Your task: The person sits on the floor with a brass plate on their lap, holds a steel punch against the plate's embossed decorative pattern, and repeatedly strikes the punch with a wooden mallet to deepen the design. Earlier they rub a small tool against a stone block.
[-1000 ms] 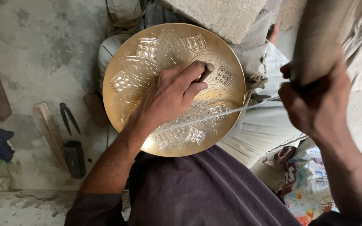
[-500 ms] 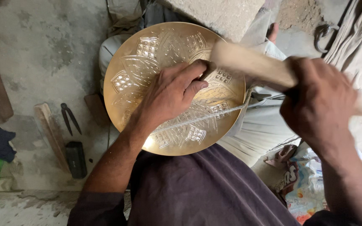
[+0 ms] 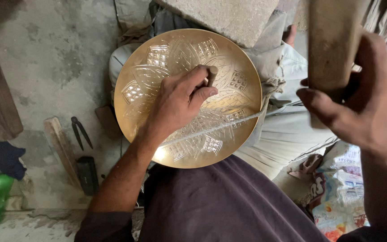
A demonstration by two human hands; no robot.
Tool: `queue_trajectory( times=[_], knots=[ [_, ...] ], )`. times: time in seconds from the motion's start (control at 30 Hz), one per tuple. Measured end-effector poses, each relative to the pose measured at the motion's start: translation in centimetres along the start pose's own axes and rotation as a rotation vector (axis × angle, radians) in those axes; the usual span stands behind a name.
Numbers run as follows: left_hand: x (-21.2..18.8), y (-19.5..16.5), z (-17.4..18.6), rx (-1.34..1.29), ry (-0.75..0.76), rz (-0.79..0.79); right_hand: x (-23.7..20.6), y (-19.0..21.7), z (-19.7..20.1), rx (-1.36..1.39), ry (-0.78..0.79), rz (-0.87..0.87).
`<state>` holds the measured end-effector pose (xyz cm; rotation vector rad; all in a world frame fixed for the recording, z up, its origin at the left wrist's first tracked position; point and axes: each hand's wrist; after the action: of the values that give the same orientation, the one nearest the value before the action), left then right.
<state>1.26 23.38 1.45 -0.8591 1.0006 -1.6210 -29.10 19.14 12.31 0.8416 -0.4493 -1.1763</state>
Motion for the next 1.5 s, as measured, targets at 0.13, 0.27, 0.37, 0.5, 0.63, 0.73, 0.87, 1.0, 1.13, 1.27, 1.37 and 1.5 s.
queue_trajectory(
  times=[0.13, 0.27, 0.37, 0.5, 0.63, 0.73, 0.87, 1.0, 1.13, 1.27, 1.37, 1.5],
  knots=[
    [0.1, 0.1, -0.2, 0.012, -0.008, -0.039, 1.6, 0.5, 0.2, -0.094, 0.12, -0.052],
    [0.2, 0.3, -0.5, 0.065, 0.008, -0.02, 2.0, 1.0, -1.3, 0.063, -0.034, -0.173],
    [0.2, 0.4, -0.4, 0.105, 0.025, -0.026, 2.8, 1.0, -1.6, -0.65, 0.13, -0.02],
    [0.0, 0.2, -0.2, 0.101, 0.009, -0.037, 3.2, 0.9, -1.0, -0.401, -0.005, 0.108],
    [0.1, 0.1, -0.2, 0.105, 0.04, 0.002, 2.4, 0.0, -1.6, -0.207, -0.072, -0.037],
    [0.1, 0.2, -0.3, 0.091, 0.039, 0.025, 2.3, -0.8, -1.8, -0.664, -0.026, 0.074],
    [0.1, 0.4, -0.4, 0.113, 0.051, 0.002, 2.6, -1.2, -1.7, -0.221, -0.027, 0.071],
    [0.1, 0.4, -0.4, 0.123, 0.064, -0.001, 2.7, -0.6, -1.5, -0.672, -0.071, 0.288],
    [0.1, 0.2, -0.2, 0.111, 0.057, -0.01, 2.5, -0.3, -1.7, -0.298, -0.047, -0.082],
    [0.2, 0.1, -0.1, 0.12, 0.047, -0.016, 2.3, -0.8, -1.9, -0.317, -0.03, -0.068],
    [0.3, 0.1, -0.2, 0.117, 0.07, 0.003, 2.0, -1.3, -1.8, -0.471, -0.002, 0.098],
    [0.3, -0.1, -0.1, 0.113, 0.068, 0.004, 1.6, -1.8, -1.7, -0.037, -0.021, -0.002]
  ],
)
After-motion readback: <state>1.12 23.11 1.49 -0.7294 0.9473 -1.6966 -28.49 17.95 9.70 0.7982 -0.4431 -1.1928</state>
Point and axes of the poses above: each hand's wrist, its own x-axis towards the middle knuckle, its own z-axis out of the back of the hand, y = z × x, and after that the axes turned 2 degrees about -y, right-handed
